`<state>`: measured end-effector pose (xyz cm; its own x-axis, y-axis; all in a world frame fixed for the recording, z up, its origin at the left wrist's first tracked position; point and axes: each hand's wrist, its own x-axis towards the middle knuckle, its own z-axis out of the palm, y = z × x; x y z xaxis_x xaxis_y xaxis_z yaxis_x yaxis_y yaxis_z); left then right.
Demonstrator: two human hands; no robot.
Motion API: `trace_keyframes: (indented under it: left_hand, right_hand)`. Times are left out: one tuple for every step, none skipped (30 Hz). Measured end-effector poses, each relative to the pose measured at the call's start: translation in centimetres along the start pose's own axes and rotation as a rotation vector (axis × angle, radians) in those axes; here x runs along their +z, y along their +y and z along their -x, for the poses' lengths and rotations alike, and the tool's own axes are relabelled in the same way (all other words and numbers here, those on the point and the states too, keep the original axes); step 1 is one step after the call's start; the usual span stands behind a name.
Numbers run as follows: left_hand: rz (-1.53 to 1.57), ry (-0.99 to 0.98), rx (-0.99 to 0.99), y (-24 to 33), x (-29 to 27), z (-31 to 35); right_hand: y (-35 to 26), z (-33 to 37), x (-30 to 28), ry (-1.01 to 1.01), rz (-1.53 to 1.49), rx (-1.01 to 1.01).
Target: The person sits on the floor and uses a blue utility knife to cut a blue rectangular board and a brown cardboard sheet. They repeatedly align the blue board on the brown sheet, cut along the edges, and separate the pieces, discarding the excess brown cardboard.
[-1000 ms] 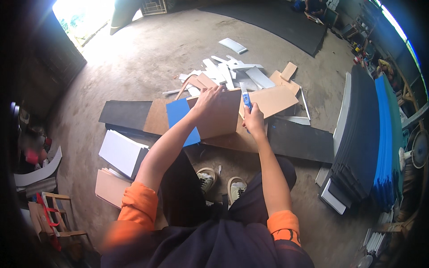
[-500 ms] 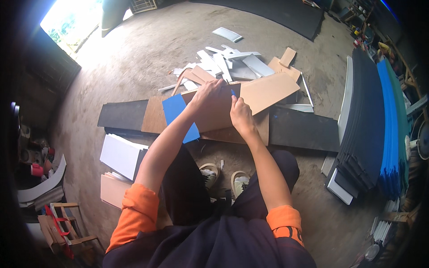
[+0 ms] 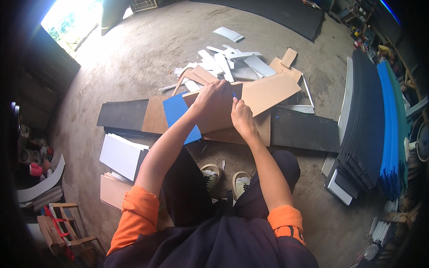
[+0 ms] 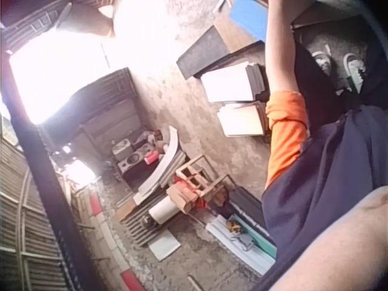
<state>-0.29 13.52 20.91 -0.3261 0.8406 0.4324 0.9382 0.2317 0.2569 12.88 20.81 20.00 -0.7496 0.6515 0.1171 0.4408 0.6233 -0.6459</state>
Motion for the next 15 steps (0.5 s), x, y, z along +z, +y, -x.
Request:
trace_keyframes:
  left_hand:
    - [-0.005, -0.008, -0.003, 0.0, 0.1, -0.1]
    - [-0.009, -0.015, -0.005, 0.0, 0.2, -0.2]
    - [-0.016, -0.025, -0.009, 0.0, 0.4, -0.2]
    - [-0.031, -0.014, -0.014, -0.1, 0.5, -0.2]
    - [-0.046, -0.002, -0.018, -0.1, 0.6, -0.2]
    - [-0.06, 0.008, -0.025, -0.3, 0.8, 0.0]
    - [-0.077, -0.004, -0.02, -0.5, 0.9, 0.1]
    - [-0.093, -0.017, -0.015, -0.8, 0.9, 0.2]
    - [-0.105, -0.029, -0.006, -0.7, 0.7, 0.2]
    - [-0.125, -0.045, 0.004, -0.4, 0.6, 0.1]
    - [-0.146, -0.061, 0.015, -0.1, 0.6, 0.2]
    - [-0.169, -0.078, 0.024, 0.2, 0.5, 0.3]
    - [-0.189, -0.056, 0.033, 0.4, 0.7, 0.5]
    - [-0.208, -0.035, 0.042, 0.6, 0.9, 0.7]
    - [-0.227, -0.013, 0.052, 0.7, 1.1, 0.8]
  right_hand:
    - [0.1, 0.0, 0.0, 0.012, 0.023, 0.001]
    - [0.1, -0.1, 0.0, 0.024, 0.045, 0.002]
    - [0.0, 0.0, 0.1, 0.03, 0.057, 0.0]
    - [-0.1, 0.1, 0.3, 0.038, 0.068, -0.002]
    - [-0.2, 0.1, 0.4, 0.045, 0.08, -0.004]
    - [-0.5, 0.1, 0.3, 0.028, 0.091, 0.004]
    - [-0.8, 0.1, 0.2, 0.011, 0.101, 0.013]
    - [-1.1, 0.2, 0.1, -0.006, 0.112, 0.02]
    - [-1.2, 0.1, 0.0, -0.016, 0.134, 0.039]
    - [-1.3, 0.0, -0.1, -0.026, 0.156, 0.058]
    - [-1.4, 0.0, -0.3, -0.036, 0.178, 0.077]
    - [-1.6, -0.1, -0.5, -0.054, 0.175, 0.073]
    - [-1.9, -0.3, -0.9, -0.073, 0.172, 0.071]
    - [-2.1, -0.6, -1.2, -0.091, 0.169, 0.068]
    - [-2.3, -0.9, -1.4, -0.13, 0.157, 0.069]
